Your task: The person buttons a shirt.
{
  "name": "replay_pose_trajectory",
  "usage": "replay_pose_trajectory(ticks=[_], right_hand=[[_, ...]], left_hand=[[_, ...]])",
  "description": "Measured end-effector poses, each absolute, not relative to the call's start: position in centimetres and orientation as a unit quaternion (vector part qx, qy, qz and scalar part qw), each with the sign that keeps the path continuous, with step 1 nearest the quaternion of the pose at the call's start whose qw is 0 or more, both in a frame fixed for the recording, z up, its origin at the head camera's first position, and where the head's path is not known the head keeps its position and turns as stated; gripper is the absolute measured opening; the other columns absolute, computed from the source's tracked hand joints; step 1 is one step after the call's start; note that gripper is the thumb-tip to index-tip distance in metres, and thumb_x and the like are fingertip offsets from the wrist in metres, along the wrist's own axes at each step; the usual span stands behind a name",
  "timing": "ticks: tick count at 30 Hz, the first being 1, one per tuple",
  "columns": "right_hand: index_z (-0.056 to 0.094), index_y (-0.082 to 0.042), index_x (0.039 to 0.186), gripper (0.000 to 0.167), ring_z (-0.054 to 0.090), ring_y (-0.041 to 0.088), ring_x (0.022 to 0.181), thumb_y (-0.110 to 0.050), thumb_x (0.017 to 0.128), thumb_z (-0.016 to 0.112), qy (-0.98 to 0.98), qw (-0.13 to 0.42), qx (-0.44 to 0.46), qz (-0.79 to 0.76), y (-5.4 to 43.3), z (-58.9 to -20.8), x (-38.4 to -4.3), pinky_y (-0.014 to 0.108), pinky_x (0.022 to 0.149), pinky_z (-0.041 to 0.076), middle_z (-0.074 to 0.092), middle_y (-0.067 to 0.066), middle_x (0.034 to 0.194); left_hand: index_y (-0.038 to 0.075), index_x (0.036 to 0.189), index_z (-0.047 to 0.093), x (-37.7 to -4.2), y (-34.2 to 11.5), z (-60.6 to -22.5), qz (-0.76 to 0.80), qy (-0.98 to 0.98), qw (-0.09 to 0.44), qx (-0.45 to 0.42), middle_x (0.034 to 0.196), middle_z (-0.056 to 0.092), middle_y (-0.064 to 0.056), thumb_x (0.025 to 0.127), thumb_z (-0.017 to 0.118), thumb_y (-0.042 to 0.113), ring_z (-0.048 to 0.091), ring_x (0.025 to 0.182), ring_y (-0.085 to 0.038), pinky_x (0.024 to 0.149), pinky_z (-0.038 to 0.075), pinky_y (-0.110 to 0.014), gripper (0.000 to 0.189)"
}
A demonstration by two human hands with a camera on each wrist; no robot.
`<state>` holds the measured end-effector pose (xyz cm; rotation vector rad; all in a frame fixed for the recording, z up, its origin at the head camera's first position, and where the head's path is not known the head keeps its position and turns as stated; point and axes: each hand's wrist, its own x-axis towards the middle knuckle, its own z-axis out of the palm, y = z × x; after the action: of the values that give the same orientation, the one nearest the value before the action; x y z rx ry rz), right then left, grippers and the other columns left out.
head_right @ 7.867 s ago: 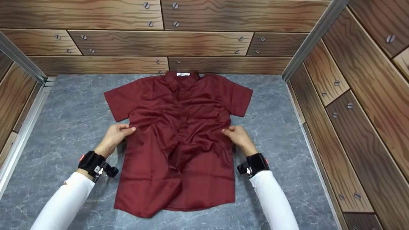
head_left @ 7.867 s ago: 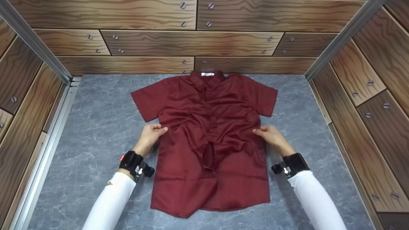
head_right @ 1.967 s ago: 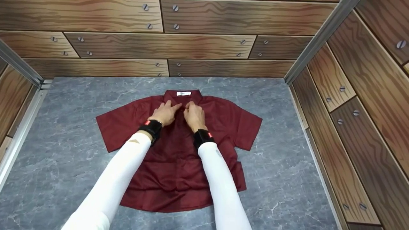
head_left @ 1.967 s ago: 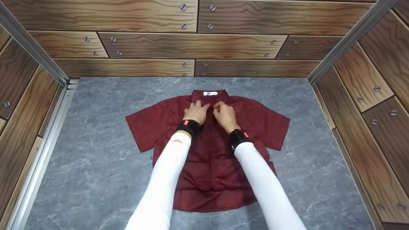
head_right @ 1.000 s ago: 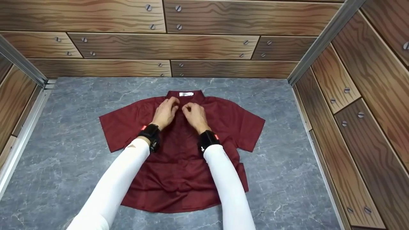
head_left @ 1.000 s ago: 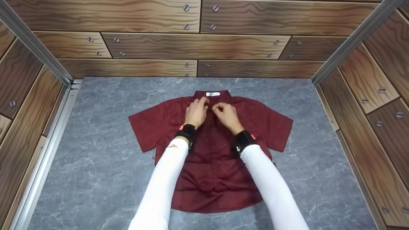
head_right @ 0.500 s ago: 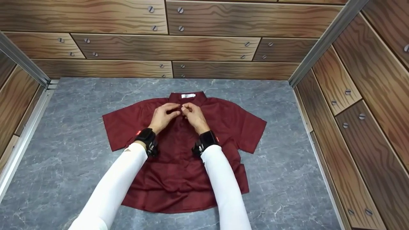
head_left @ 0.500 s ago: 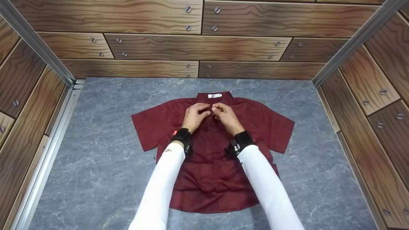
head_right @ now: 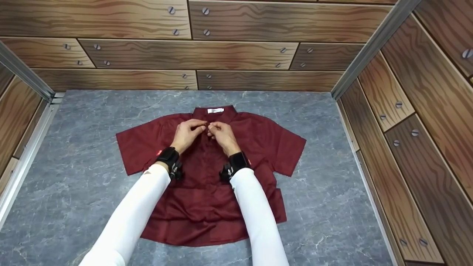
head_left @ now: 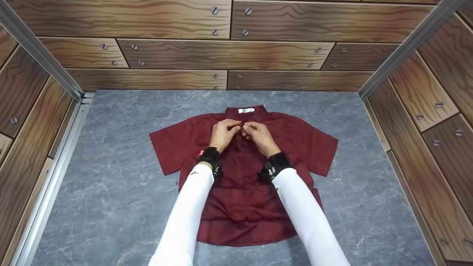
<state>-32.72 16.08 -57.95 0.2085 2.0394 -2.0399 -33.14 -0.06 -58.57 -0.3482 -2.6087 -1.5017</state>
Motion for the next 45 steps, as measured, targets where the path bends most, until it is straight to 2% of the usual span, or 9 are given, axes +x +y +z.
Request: replay_pose_trajectory(ticks=[4, 9, 15, 20, 24, 28, 35, 40, 45], right_hand=[[0.06, -0.002, 0.098, 0.01, 0.06, 0.012, 0.078, -0.011, 0.097, 0.055, 0.66, 0.127, 0.078, -0.737, 15.9, -57.9, -32.8, 0.022, 0.069, 0.047, 0.064, 0.001, 0.086], [0.062, 0.0, 0.102, 0.015, 0.061, 0.013, 0.077, -0.013, 0.097, 0.057, 0.654, 0.125, 0.086, -0.741, 15.5, -58.0, -32.8, 0.022, 0.068, 0.047, 0.065, 0.003, 0.087], [0.07, 0.001, 0.097, 0.016, 0.062, 0.014, 0.07, -0.012, 0.091, 0.064, 0.743, 0.087, 0.087, -0.658, 15.1, -57.5, -32.5, 0.023, 0.063, 0.048, 0.067, 0.006, 0.08], [0.073, -0.005, 0.092, 0.017, 0.063, 0.014, 0.069, -0.019, 0.086, 0.067, 0.825, 0.057, 0.067, -0.559, 15.0, -57.0, -32.6, 0.023, 0.061, 0.046, 0.068, 0.002, 0.076], [0.071, -0.011, 0.091, 0.013, 0.063, 0.014, 0.072, -0.021, 0.083, 0.066, 0.881, -0.002, 0.073, -0.467, 15.5, -56.7, -32.9, 0.026, 0.066, 0.046, 0.069, 0.001, 0.079], [0.066, -0.012, 0.096, 0.012, 0.065, 0.021, 0.083, -0.02, 0.087, 0.063, 0.934, -0.041, 0.046, -0.353, 15.8, -56.9, -33.2, 0.036, 0.077, 0.049, 0.069, 0.003, 0.088], [0.06, -0.009, 0.104, 0.031, 0.064, 0.035, 0.092, -0.035, 0.088, 0.068, 0.98, -0.033, 0.007, -0.197, 15.4, -57.7, -33.2, 0.046, 0.082, 0.05, 0.063, 0.011, 0.098], [0.066, -0.008, 0.094, 0.019, 0.066, 0.039, 0.088, -0.024, 0.084, 0.063, 0.979, -0.039, 0.034, -0.197, 16.1, -57.2, -33.4, 0.049, 0.078, 0.051, 0.069, 0.014, 0.094], [0.069, -0.011, 0.091, 0.016, 0.067, 0.038, 0.092, -0.02, 0.08, 0.063, 0.971, -0.015, 0.071, -0.228, 17.7, -56.5, -33.7, 0.048, 0.082, 0.051, 0.072, 0.012, 0.096]], left_hand=[[0.012, 0.114, 0.073, -33.1, -0.1, -58.7, -0.507, -0.852, 0.048, -0.12, 0.115, 0.07, -0.001, 0.087, 0.072, 0.02, 0.063, 0.111, -0.014, 0.098, 0.044, -0.028, 0.028], [0.013, 0.106, 0.076, -33.3, -0.1, -58.6, -0.518, -0.848, 0.057, -0.09, 0.107, 0.073, -0.002, 0.085, 0.073, 0.019, 0.066, 0.105, -0.015, 0.094, 0.047, -0.029, 0.022], [0.012, 0.102, 0.077, -33.1, -0.2, -58.8, -0.522, -0.849, 0.058, -0.065, 0.103, 0.074, -0.001, 0.086, 0.073, 0.018, 0.067, 0.103, -0.016, 0.092, 0.047, -0.03, 0.018], [0.017, 0.102, 0.077, -32.9, -0.3, -59.1, -0.504, -0.861, 0.052, -0.038, 0.105, 0.074, 0.002, 0.087, 0.071, 0.023, 0.066, 0.106, -0.016, 0.094, 0.046, -0.034, 0.018], [0.021, 0.103, 0.077, -32.9, -0.3, -59.3, -0.464, -0.885, 0.028, -0.028, 0.107, 0.073, 0.005, 0.087, 0.07, 0.027, 0.065, 0.108, -0.016, 0.096, 0.042, -0.039, 0.018], [0.021, 0.1, 0.078, -33.0, -0.4, -59.3, -0.441, -0.897, -0.008, -0.02, 0.105, 0.074, 0.005, 0.086, 0.07, 0.025, 0.065, 0.108, -0.018, 0.098, 0.038, -0.04, 0.016], [0.019, 0.1, 0.077, -32.8, -0.4, -58.9, -0.435, -0.899, -0.037, -0.033, 0.107, 0.073, 0.003, 0.086, 0.07, 0.025, 0.063, 0.11, -0.021, 0.101, 0.036, -0.042, 0.017], [0.021, 0.097, 0.078, -32.7, -0.5, -59.0, -0.43, -0.9, -0.037, -0.052, 0.105, 0.073, 0.005, 0.083, 0.072, 0.025, 0.062, 0.109, -0.017, 0.099, 0.037, -0.042, 0.016], [0.021, 0.094, 0.079, -32.7, -1.0, -59.1, -0.433, -0.899, -0.021, -0.063, 0.104, 0.073, 0.005, 0.081, 0.075, 0.026, 0.062, 0.109, -0.016, 0.099, 0.036, -0.042, 0.015]])
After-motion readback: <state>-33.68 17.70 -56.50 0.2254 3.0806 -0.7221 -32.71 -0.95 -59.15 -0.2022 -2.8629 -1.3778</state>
